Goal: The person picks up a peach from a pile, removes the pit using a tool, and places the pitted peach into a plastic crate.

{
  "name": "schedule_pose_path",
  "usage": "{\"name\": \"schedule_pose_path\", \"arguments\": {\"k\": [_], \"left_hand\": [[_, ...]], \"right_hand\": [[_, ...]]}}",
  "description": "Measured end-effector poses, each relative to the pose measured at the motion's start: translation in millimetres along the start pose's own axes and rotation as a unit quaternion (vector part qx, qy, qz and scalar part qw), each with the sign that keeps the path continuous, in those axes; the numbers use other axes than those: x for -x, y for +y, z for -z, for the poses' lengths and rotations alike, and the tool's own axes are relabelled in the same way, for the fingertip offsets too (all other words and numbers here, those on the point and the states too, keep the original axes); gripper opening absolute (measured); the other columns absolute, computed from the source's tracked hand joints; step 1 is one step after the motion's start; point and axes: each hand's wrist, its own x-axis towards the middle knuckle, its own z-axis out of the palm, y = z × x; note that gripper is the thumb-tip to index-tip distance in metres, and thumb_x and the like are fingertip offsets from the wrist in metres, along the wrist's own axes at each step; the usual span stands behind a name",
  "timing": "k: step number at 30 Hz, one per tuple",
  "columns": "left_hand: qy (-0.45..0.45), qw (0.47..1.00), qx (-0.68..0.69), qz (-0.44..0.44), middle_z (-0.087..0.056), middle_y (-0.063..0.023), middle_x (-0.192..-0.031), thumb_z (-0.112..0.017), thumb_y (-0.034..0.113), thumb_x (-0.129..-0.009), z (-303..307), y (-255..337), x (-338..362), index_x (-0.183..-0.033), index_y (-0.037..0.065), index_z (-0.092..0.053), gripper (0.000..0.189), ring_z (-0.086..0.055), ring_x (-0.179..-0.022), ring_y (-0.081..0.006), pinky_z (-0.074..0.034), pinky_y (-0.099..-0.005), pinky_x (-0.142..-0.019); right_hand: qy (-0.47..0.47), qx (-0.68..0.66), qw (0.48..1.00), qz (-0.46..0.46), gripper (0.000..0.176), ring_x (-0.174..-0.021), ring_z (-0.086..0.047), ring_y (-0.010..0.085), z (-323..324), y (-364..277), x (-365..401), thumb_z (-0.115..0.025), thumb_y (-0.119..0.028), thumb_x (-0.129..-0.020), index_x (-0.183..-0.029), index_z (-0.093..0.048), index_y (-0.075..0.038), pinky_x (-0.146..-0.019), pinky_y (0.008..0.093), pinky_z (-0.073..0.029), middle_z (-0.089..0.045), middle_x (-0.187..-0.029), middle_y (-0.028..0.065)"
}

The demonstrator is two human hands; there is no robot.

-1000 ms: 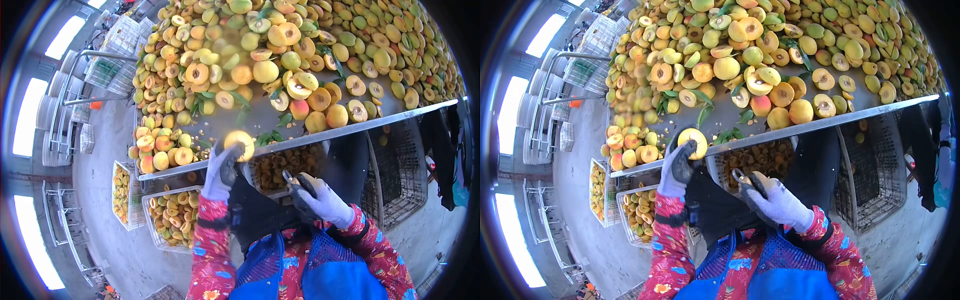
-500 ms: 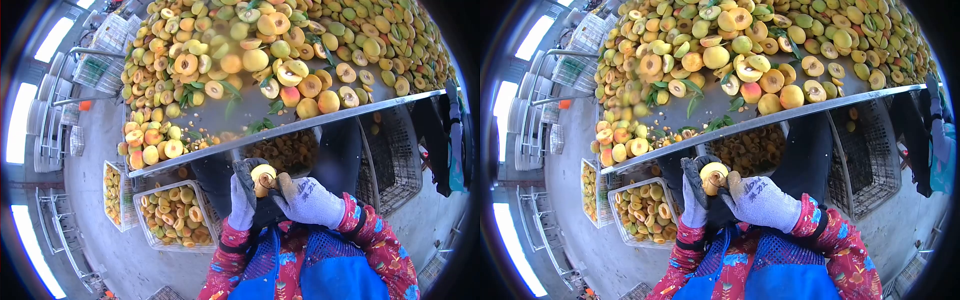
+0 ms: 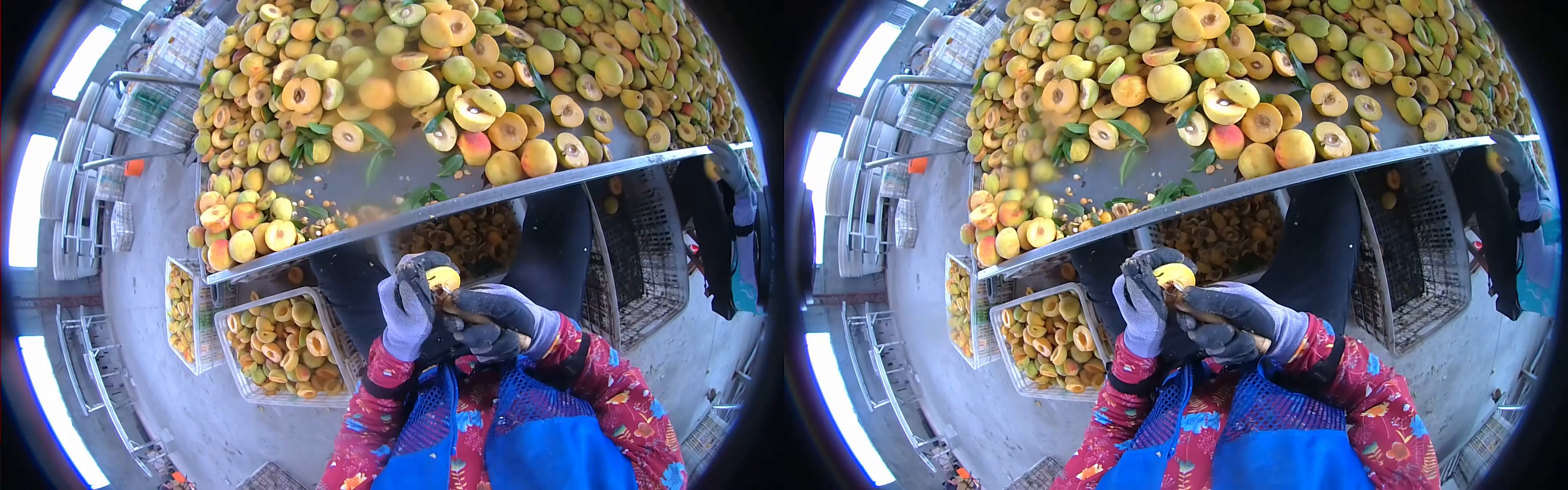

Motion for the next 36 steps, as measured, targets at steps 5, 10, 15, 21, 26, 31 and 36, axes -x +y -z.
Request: {"name": "schedule_pose_path", "arguments": {"k": [5, 10, 15, 21, 26, 31, 36], "left_hand": [[-0.050, 0.991, -0.112, -0.048, -0.069, -0.0152, -0.087, -0.041, 0.023, -0.102, -2, -5, -3, -0.097, -0.004, -0.064, 0.036, -0.069, -0.076, -0.0234, -0.053, -0.0332, -0.071], [-0.151, 0.974, -0.168, -0.012, -0.069, -0.0153, -0.088, -0.042, 0.018, -0.101, 5, 8, -7, -0.102, -0.001, -0.063, 0.029, -0.069, -0.080, -0.0247, -0.052, -0.0325, -0.072], [-0.179, 0.979, -0.091, -0.025, -0.069, -0.0155, -0.086, -0.044, 0.022, -0.100, 7, -4, -6, -0.099, -0.003, -0.066, 0.033, -0.070, -0.077, -0.0262, -0.052, -0.0322, -0.070], [-0.170, 0.978, -0.097, -0.076, -0.069, -0.0183, -0.089, -0.038, 0.013, -0.098, 7, -10, -2, -0.098, -0.005, -0.065, 0.033, -0.070, -0.078, -0.0270, -0.053, -0.0330, -0.071], [-0.073, 0.948, -0.256, -0.175, -0.065, -0.0169, -0.099, -0.054, 0.004, -0.095, 11, -53, 18, -0.119, -0.006, -0.053, 0.026, -0.066, -0.085, -0.0258, -0.052, -0.0329, -0.075], [0.101, 0.975, -0.096, 0.170, -0.062, -0.0091, -0.092, -0.052, 0.024, -0.101, 7, -58, 3, -0.121, -0.004, -0.055, 0.034, -0.061, -0.081, -0.0180, -0.051, -0.0312, -0.073], [0.241, 0.913, -0.313, 0.102, -0.068, -0.0143, -0.091, -0.042, 0.031, -0.103, 64, -25, 14, -0.106, -0.002, -0.064, 0.040, -0.065, -0.085, -0.0226, -0.052, -0.0361, -0.073]], "right_hand": [[0.026, 0.022, 0.999, 0.003, 0.036, -0.034, -0.033, 0.0042, 3, 4, 0, -0.048, -0.039, -0.101, -0.095, -0.050, -0.004, -0.030, 0.0193, -0.026, -0.041, -0.054, -0.0020], [-0.071, -0.124, 0.989, -0.036, 0.038, -0.033, -0.034, 0.0050, 32, 12, -4, -0.047, -0.040, -0.102, -0.096, -0.051, -0.003, -0.030, 0.0186, -0.029, -0.043, -0.054, 0.0003], [-0.074, -0.143, 0.985, -0.058, 0.037, -0.033, -0.034, 0.0055, 40, 19, -1, -0.047, -0.040, -0.101, -0.096, -0.051, -0.004, -0.029, 0.0182, -0.027, -0.043, -0.054, 0.0007], [-0.123, -0.166, 0.977, -0.060, 0.033, -0.032, -0.034, 0.0055, 43, 18, 0, -0.050, -0.035, -0.101, -0.095, -0.052, -0.003, -0.027, 0.0181, -0.028, -0.042, -0.053, 0.0006], [-0.145, -0.229, 0.962, -0.042, 0.041, -0.031, -0.036, 0.0058, 55, 24, -4, -0.045, -0.040, -0.101, -0.097, -0.051, -0.001, -0.028, 0.0184, -0.030, -0.042, -0.052, -0.0006], [-0.249, -0.233, 0.939, 0.034, 0.041, -0.033, -0.037, 0.0051, 53, 21, -7, -0.042, -0.042, -0.102, -0.095, -0.050, -0.002, -0.031, 0.0194, -0.029, -0.041, -0.052, -0.0027], [-0.102, -0.176, 0.975, 0.090, 0.043, -0.032, -0.036, 0.0065, 62, -9, 2, -0.046, -0.041, -0.101, -0.109, -0.053, 0.000, -0.033, 0.0217, -0.031, -0.046, -0.053, -0.0018]]}}
